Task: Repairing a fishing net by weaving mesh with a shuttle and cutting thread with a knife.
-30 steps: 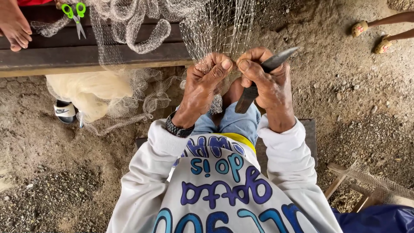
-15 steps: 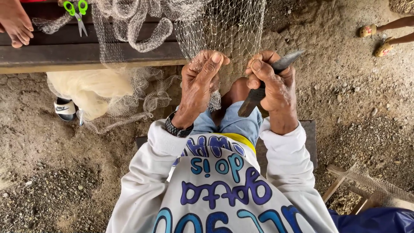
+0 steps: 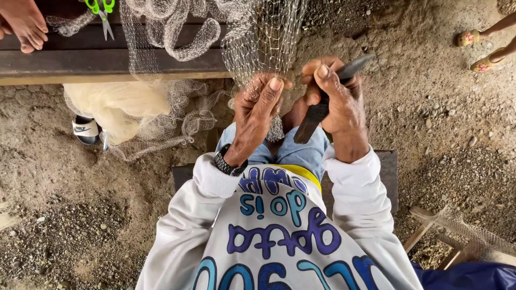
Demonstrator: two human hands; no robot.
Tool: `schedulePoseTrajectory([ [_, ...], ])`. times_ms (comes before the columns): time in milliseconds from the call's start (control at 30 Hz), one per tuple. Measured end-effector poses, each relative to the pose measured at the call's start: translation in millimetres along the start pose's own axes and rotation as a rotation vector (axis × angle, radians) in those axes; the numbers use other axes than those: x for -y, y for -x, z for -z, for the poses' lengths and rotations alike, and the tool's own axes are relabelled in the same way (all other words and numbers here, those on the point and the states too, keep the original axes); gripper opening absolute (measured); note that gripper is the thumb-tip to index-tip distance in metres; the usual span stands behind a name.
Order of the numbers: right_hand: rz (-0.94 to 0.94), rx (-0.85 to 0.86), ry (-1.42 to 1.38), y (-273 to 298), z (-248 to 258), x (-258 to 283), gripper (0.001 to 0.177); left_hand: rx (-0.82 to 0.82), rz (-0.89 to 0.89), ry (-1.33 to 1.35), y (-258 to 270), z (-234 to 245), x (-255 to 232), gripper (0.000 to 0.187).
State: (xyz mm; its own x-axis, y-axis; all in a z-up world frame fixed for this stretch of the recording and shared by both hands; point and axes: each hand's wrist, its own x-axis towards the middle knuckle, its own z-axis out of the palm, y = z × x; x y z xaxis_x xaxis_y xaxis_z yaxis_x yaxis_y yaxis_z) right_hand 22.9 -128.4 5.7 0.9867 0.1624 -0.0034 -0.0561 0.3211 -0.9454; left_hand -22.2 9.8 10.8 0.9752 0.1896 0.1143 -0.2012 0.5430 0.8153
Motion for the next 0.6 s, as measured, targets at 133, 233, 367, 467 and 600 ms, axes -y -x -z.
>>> schedulePoseTrajectory([
  [133,-0.043,0.156,-0.037,0,-18,17,0.026,0.066,0.047,-0.030,0,-4,-12,0.023],
  [233,-0.125,0.265,-0.102,-6,-23,19,0.023,0.082,0.111,-0.058,1,-9,-23,0.026],
  [367,0.003,0.325,-0.069,-3,-18,22,0.003,0.090,0.081,-0.135,0,-7,-29,0.029],
  [467,0.061,0.183,0.090,4,-12,22,0.009,0.044,0.111,-0.160,0,-5,-31,0.032],
  [600,0.136,0.006,0.232,12,19,3,0.021,0.053,-0.040,-0.106,0,13,5,0.023],
])
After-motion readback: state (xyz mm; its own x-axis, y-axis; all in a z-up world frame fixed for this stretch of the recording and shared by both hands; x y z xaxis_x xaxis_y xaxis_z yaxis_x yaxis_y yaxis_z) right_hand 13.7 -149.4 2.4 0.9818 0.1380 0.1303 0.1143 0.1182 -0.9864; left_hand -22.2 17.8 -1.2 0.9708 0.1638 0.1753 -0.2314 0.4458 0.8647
